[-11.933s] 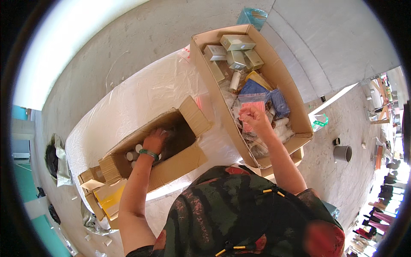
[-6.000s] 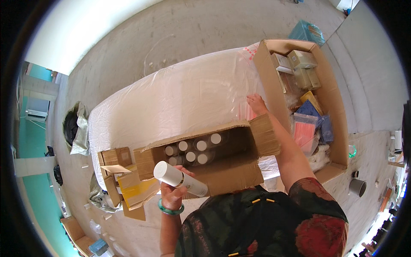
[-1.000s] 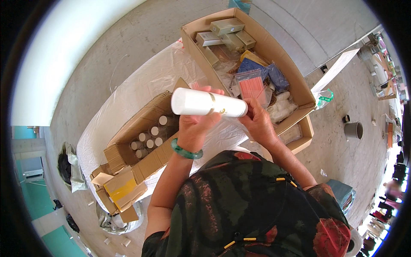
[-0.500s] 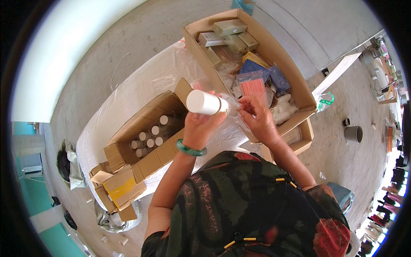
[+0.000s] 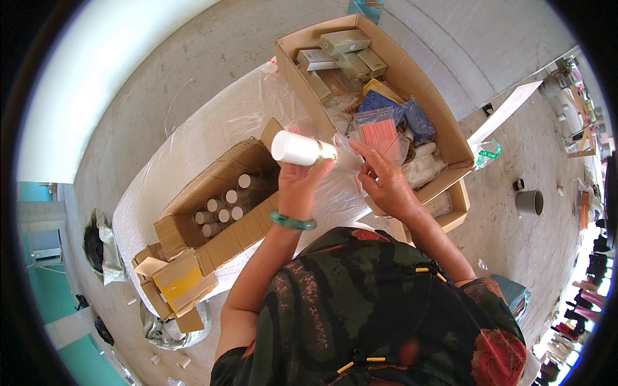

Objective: The person puts plastic bottles into a cardboard box and picks up small plastic bags containing components from an adjacent box, placing them together in the first box.

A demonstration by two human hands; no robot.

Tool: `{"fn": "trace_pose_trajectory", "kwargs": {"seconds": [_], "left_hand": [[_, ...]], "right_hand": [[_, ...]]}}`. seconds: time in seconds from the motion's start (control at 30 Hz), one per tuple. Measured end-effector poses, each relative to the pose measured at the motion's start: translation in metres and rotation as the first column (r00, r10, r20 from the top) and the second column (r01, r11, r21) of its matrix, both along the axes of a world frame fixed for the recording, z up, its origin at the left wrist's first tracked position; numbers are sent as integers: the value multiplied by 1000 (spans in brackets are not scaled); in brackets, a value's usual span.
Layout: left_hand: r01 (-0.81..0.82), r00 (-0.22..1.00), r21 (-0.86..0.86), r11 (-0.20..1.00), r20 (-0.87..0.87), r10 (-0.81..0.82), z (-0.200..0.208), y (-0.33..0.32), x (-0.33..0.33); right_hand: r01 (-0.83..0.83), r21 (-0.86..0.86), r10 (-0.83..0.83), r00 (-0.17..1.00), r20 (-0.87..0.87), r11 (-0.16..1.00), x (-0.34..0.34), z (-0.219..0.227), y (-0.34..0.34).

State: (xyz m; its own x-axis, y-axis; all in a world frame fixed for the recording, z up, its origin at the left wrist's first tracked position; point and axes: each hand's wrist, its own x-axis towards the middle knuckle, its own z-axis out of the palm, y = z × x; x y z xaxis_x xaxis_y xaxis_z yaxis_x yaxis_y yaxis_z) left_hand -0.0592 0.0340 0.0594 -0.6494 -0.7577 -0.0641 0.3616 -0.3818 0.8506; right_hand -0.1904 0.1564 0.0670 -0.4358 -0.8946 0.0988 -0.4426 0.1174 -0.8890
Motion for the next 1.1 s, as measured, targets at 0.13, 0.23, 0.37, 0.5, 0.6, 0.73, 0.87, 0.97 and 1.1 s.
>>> {"fn": "trace_pose_trajectory", "kwargs": {"seconds": [0.13,0.23,0.37,0.5,0.6,0.73,0.87,0.97,1.1], "left_hand": [[73,993,-91,993,104,-63,-20,11,-4],[63,994,-64,996,90,-57,-20,13,-4],[-21,993,-66,998,114,28,-10,5,1],[-77,996,-19,997,42,78,-10,-3,1],[-50,996,38,998,69,47,-3,2,2],[-10,995,11,1000,96,9,-6,5,3],[-37,987,3,999,155,36,1,11,6],[76,981,-89,993,187,-58,0,15,11],[190,958,-134,973,241,-154,-6,15,13]], "right_hand": [[-11,-17,14,976,219,1000,6,5,0],[-15,-55,34,929,368,998,5,2,1],[-81,16,75,969,235,997,-4,5,6],[-27,-108,84,814,574,994,-1,4,6],[-81,-54,95,929,357,995,-2,2,7],[-51,27,52,998,-44,998,3,9,5],[-83,-117,15,872,-490,990,-1,-1,0],[-88,-85,51,930,-365,992,9,-8,-1],[-77,-123,86,994,69,989,19,-6,-2]]}}
